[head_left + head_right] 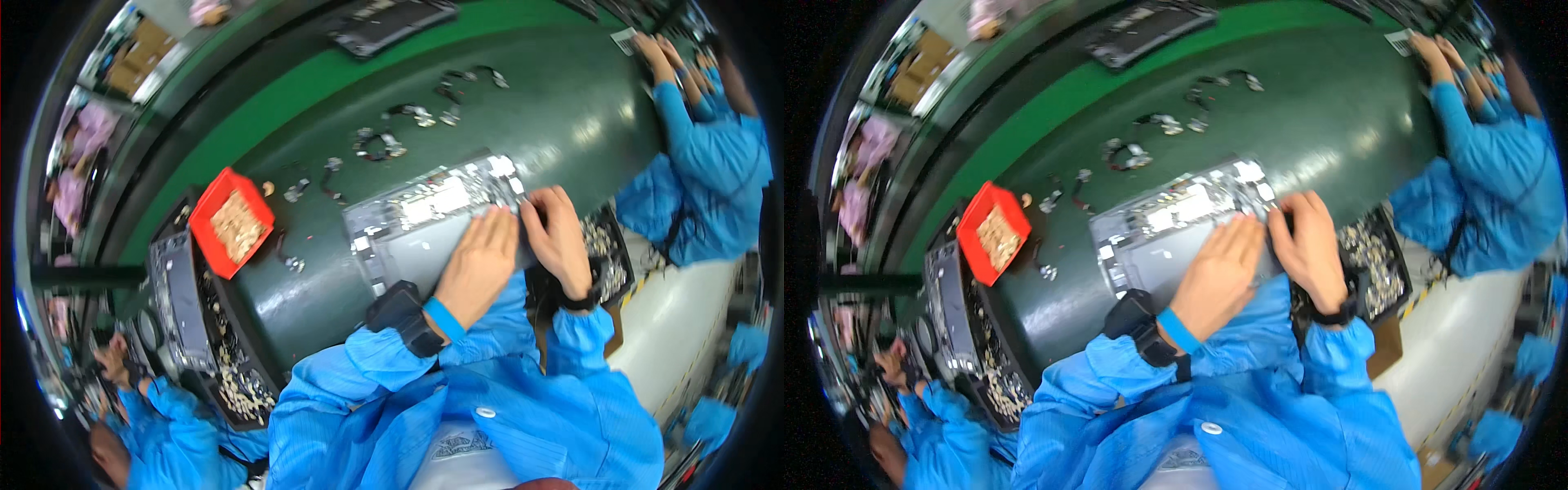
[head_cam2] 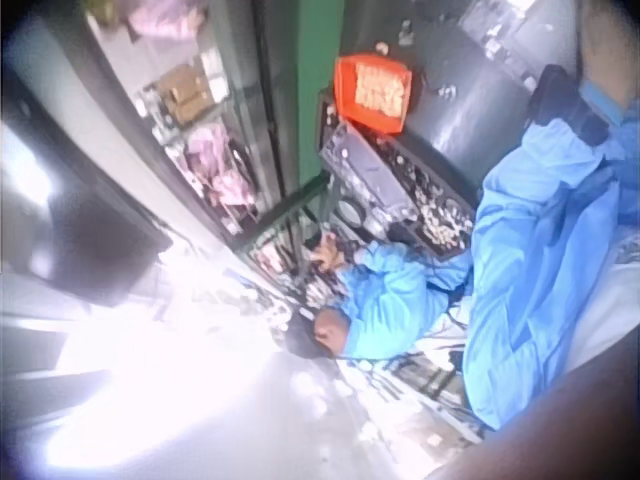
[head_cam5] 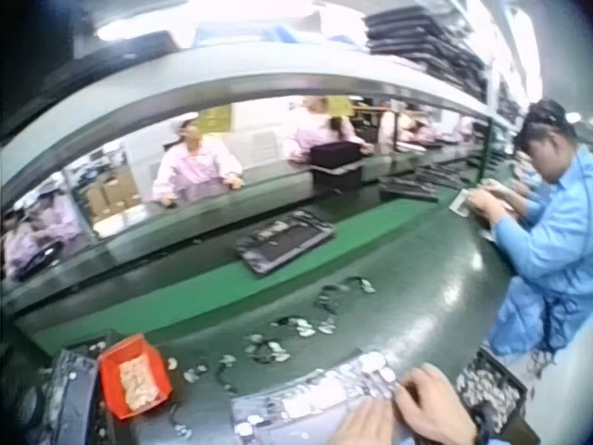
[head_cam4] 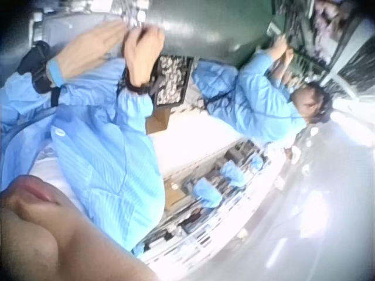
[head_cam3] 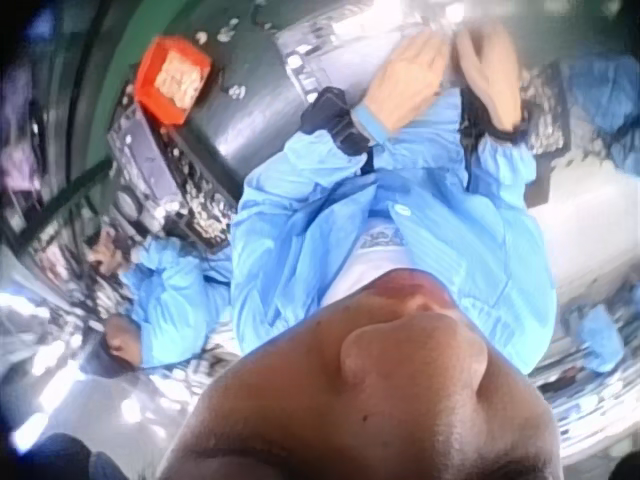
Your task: The person assembles electronic devices by taking cable components, peeling off their protective tape backings by hand, attaching the cables into the tablet chassis, pressing them down, and passing the chassis along the conveyor line.
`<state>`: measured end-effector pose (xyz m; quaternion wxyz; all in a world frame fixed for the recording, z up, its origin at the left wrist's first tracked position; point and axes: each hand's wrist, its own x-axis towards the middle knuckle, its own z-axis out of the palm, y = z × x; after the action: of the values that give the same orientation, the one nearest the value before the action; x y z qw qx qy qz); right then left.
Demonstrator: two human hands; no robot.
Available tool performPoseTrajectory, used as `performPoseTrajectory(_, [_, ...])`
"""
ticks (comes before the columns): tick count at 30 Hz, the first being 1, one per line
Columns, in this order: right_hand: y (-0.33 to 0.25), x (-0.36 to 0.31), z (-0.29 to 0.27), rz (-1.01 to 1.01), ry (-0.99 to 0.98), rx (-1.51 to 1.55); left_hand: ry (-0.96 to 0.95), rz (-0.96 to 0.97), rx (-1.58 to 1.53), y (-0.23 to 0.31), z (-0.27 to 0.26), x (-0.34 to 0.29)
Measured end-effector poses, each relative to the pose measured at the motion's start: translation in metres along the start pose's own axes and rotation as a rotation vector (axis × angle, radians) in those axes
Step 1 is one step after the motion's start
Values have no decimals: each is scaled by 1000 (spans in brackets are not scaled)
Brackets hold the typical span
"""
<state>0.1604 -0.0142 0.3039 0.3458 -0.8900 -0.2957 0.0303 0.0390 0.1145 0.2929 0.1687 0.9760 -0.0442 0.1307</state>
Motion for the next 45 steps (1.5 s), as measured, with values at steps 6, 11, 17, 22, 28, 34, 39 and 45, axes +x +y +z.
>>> performPoseTrajectory(6, [2, -32, -20, 309, -149, 755, 175, -3, -190, 22, -6, 0])
performPoseTrajectory(11, [-13, -38, -18, 246, 7, 865, 164, -99, -45, 21, -29, -8])
performPoseTrajectory(17, [-51, -23, -59, 99, 148, 695, 343, -64, -88, 32, -58, 7])
performPoseTrajectory(22, [-92, 100, -58, -84, 81, 714, 678, 22, -373, 20, -133, -39])
performPoseTrajectory(28, [-139, 351, 108, -40, -410, 926, 791, -415, -159, -9, -190, -136])
performPoseTrajectory(34, [-218, 420, 298, 101, -590, 920, 747, -870, -63, -1, -234, -252])
performPoseTrajectory(39, [-280, 339, 270, -572, -593, 306, 616, -1539, -49, -64, -246, -350])
performPoseTrajectory(45, [-274, 217, 146, -969, -744, 402, 732, -1632, -348, -143, -230, -391])
